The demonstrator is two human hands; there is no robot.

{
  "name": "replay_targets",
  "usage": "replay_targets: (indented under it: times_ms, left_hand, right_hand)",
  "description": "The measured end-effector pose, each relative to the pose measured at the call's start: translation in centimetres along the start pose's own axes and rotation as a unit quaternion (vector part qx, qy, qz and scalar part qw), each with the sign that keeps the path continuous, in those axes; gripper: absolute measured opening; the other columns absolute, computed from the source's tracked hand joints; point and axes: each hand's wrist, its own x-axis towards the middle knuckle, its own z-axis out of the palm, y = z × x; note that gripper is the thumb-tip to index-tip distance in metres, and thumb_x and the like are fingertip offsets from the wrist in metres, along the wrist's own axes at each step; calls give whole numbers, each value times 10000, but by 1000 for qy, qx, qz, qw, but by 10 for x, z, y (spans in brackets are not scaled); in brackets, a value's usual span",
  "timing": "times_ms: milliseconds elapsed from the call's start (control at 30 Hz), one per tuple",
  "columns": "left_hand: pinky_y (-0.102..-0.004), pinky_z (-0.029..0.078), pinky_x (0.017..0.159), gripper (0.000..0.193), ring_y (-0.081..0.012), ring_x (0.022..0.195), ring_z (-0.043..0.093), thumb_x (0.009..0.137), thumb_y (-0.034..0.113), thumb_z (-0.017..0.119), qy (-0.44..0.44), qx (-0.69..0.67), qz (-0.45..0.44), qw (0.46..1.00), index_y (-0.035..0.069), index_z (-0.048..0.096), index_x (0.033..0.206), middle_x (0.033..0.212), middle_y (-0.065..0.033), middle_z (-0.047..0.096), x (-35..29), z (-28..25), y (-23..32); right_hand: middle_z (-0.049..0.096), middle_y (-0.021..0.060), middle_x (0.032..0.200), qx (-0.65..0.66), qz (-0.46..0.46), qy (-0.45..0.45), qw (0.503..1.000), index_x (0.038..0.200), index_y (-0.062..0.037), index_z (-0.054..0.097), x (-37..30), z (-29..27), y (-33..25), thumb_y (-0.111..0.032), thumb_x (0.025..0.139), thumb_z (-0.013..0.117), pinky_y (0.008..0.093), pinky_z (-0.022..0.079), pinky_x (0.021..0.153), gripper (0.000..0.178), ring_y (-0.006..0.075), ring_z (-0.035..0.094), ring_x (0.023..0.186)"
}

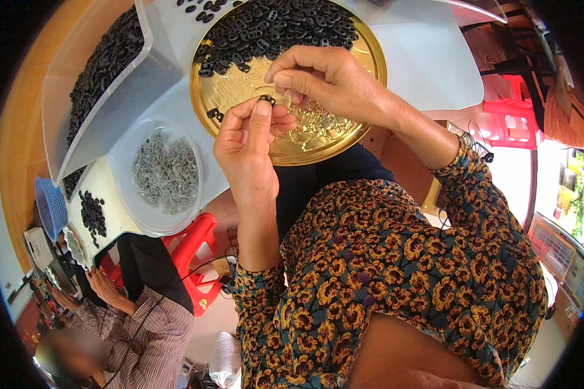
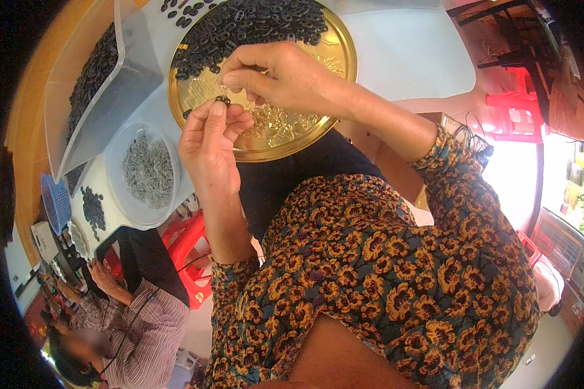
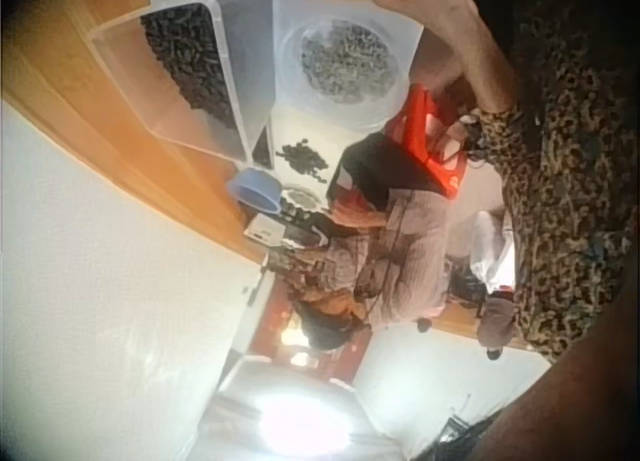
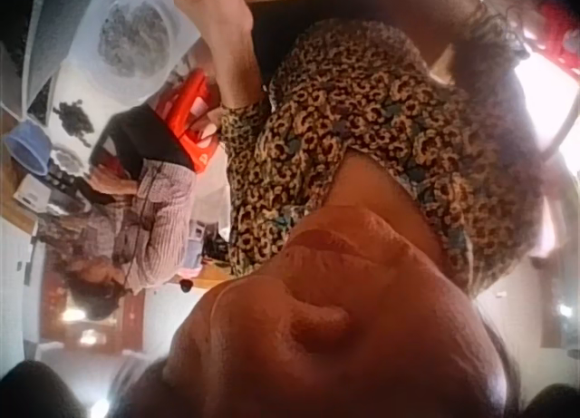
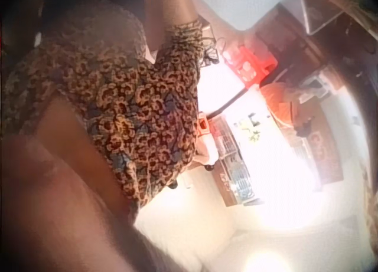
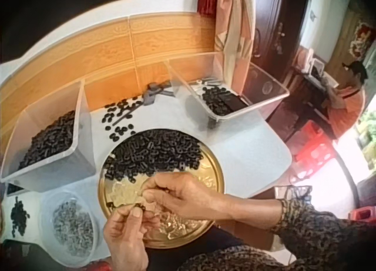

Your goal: The person assembles cord locks by picking up plastic stoppers and small springs from a tray and fitting the springs into the stoppers by hand.

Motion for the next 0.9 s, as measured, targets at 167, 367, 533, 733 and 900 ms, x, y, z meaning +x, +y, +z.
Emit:
replay_targets:
  times_ms: [167, 367, 533, 733, 900]
  left_hand:
    - [-294, 558, 676, 140, -185, 701, 660, 932, 97, 606, 5, 11, -9, 1000, -31, 596, 988, 841, -132, 677, -4, -2, 3]
    - [-292, 553, 670, 128, -174, 693, 652, 930, 86, 604, -4, 31, -1, 1000, -29, 598, 985, 826, -120, 673, -6, -3, 4]
    - [-275, 534, 670, 123, -153, 679, 631, 931, 76, 601, -8, 32, 3, 999, -32, 598, 988, 820, -111, 671, -9, -3, 6]
    - [-296, 536, 689, 121, -173, 710, 642, 924, 91, 609, -21, 67, 8, 997, -21, 605, 970, 828, -110, 670, -12, -5, 3]
    - [-267, 514, 690, 130, -146, 710, 631, 933, 99, 602, -21, 136, 27, 990, -25, 601, 971, 817, -100, 670, -15, -2, 2]
  right_hand:
    - [645, 126, 833, -139, -178, -10, 974, 948, -13, 640, 5, -14, 8, -174, 900, 621, 337, 500, 652, 168, 248, 645, 747]
    - [610, 114, 876, -203, -242, -52, 947, 930, -38, 627, 8, -14, 4, -168, 890, 613, 385, 499, 691, 137, 328, 619, 806]
    - [582, 100, 849, -223, -269, -70, 934, 903, -41, 587, 8, -14, 2, -182, 899, 598, 401, 489, 663, 141, 326, 605, 780]
    - [555, 131, 814, -208, -226, -90, 947, 876, -32, 549, 1, -8, 4, -159, 907, 568, 426, 472, 647, 133, 355, 585, 757]
    - [554, 151, 801, -183, -201, -83, 959, 875, -19, 553, -4, -4, 3, -141, 895, 579, 425, 470, 654, 126, 373, 583, 762]
